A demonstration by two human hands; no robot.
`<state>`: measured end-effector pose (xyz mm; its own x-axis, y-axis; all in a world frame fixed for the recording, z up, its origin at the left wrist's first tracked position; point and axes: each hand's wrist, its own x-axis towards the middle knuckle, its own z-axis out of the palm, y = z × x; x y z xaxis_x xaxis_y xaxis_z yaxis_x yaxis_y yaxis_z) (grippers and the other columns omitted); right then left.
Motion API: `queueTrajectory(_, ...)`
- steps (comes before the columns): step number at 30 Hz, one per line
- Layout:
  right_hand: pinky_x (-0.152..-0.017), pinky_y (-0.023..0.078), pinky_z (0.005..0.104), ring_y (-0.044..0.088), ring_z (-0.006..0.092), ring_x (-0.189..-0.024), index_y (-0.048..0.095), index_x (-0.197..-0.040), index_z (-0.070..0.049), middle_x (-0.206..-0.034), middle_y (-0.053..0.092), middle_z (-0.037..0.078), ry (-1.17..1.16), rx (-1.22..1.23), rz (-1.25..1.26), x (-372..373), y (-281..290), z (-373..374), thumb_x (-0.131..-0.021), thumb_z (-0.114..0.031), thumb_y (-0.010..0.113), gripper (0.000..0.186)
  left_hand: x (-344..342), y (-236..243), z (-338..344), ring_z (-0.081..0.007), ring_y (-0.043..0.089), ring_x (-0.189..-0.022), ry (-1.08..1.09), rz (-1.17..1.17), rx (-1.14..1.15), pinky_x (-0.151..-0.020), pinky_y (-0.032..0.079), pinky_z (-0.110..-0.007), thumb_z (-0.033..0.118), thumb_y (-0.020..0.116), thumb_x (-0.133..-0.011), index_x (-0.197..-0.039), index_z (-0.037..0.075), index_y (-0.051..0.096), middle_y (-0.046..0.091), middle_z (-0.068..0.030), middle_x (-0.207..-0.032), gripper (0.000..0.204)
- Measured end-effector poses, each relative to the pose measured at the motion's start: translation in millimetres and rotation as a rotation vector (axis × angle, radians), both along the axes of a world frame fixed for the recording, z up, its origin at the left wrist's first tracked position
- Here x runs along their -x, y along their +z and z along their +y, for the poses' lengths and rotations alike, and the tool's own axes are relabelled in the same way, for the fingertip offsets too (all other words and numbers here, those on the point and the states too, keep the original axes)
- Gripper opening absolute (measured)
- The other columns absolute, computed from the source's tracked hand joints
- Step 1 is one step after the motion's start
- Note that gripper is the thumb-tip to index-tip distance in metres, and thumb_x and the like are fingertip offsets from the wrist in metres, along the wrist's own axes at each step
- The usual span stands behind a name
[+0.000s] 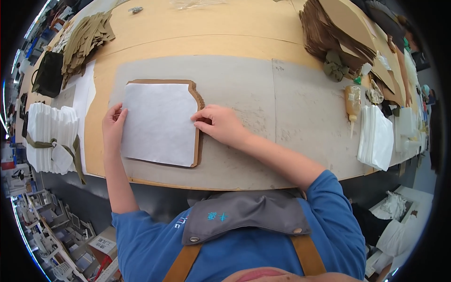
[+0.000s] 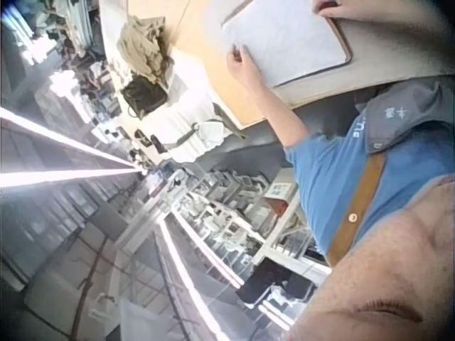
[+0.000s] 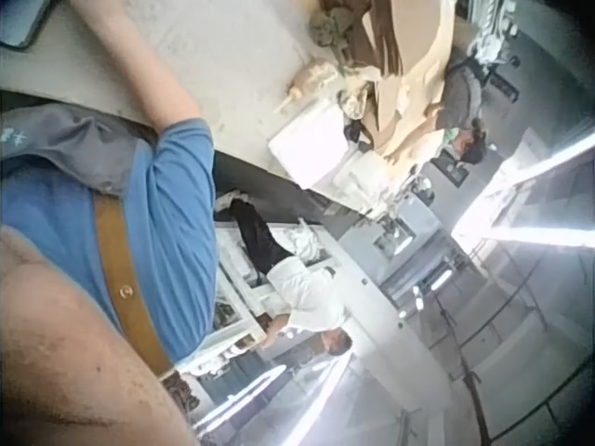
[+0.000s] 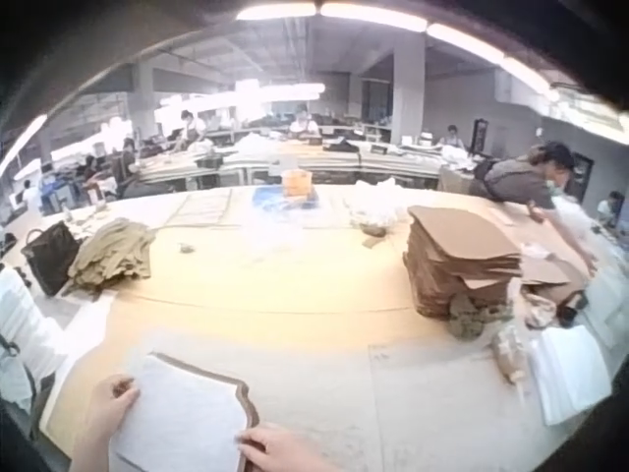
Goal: Applying glue to a leather piece and adhering a white protective or lining sheet.
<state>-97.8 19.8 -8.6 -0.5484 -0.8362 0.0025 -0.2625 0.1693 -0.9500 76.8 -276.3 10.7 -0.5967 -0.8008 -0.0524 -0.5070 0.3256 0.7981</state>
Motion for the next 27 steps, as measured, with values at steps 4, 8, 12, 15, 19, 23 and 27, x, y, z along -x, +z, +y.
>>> queueTrajectory(4,-0.073,0.053,0.0374,0.066,0.0251,-0.082,0.073,-0.104,-0.004,-0.09,0.065,0.012,0.016,0.159,0.135,-4.4,-11.9,-1.6,-0.088,-0.014,0.072,0.019,-18.0,-33.7,-23.3,-0.0146,0.058,-0.092,-0.037,-0.048,0.269,-0.083,0.051,-0.029,0.014,0.072,-0.094,-0.126,0.005,0.067,0.063,-0.0069,-0.11,0.034)
queueTrajectory(8,-0.063,0.047,0.0355,0.055,0.0209,-0.064,0.062,-0.108,-0.008,-0.07,0.053,0.006,-0.082,0.138,-0.012,9.9,14.3,28.8,-0.087,-0.017,0.075,0.026,-23.9,-36.4,-18.9,-0.0187,0.057,-0.1,-0.078,-0.038,0.304,-0.088,0.05,-0.031,0.018,0.065,-0.099,-0.13,0.005,0.065,0.059,-0.0106,-0.123,0.034)
queueTrajectory(12,-0.064,0.049,0.0348,0.058,0.0218,-0.065,0.065,-0.107,-0.011,-0.074,0.06,0.005,-0.484,0.15,0.442,92.6,43.8,92.0,-0.088,-0.018,0.075,0.023,-22.4,-25.4,-14.4,-0.0215,0.055,-0.111,-0.029,0.074,0.562,-0.093,0.047,-0.033,0.023,0.049,-0.108,-0.135,0.002,0.06,0.058,-0.013,-0.128,0.036)
queueTrajectory(15,-0.084,0.052,0.0392,0.066,0.0287,-0.092,0.071,-0.11,-0.009,-0.093,0.07,0.007,-0.687,0.187,1.157,195.5,80.4,149.8,-0.089,-0.018,0.074,0.023,-14.8,3.9,11.1,-0.0223,0.055,-0.114,-0.035,0.186,0.583,-0.093,0.047,-0.034,0.021,0.045,-0.109,-0.134,0.001,0.06,0.059,-0.0135,-0.13,0.035)
queueTrajectory(19,-0.09,0.053,0.0424,0.066,0.0313,-0.103,0.07,-0.113,-0.007,-0.105,0.071,0.009,-0.823,0.04,1.512,279.5,117.2,191.5,-0.089,-0.015,0.071,0.026,6.4,29.8,84.6,-0.023,0.058,-0.11,-0.115,0.28,0.572,-0.089,0.048,-0.033,0.008,0.049,-0.106,-0.124,0.0,0.065,0.06,-0.0141,-0.127,0.025)
queueTrajectory(23,-0.081,0.056,0.0406,0.069,0.0311,-0.092,0.072,-0.105,-0.003,-0.103,0.072,0.009,-0.57,0.03,1.401,313.9,117.1,194.7,-0.089,-0.012,0.069,0.018,20.6,32.5,165.4,-0.0224,0.061,-0.102,-0.372,0.334,0.546,-0.081,0.051,-0.032,-0.004,0.06,-0.094,-0.113,0.001,0.069,0.062,-0.0144,-0.122,0.021)
queueTrajectory(27,-0.08,0.056,0.0421,0.069,0.0328,-0.092,0.072,-0.102,-0.007,-0.102,0.073,0.01,-0.611,0.017,1.411,323.1,110.7,207.6,-0.088,-0.008,0.069,0.014,36.9,18.7,239.5,-0.0228,0.066,-0.092,-0.671,0.343,0.37,-0.074,0.054,-0.032,-0.007,0.067,-0.087,-0.106,0.003,0.072,0.063,-0.0134,-0.118,0.022)
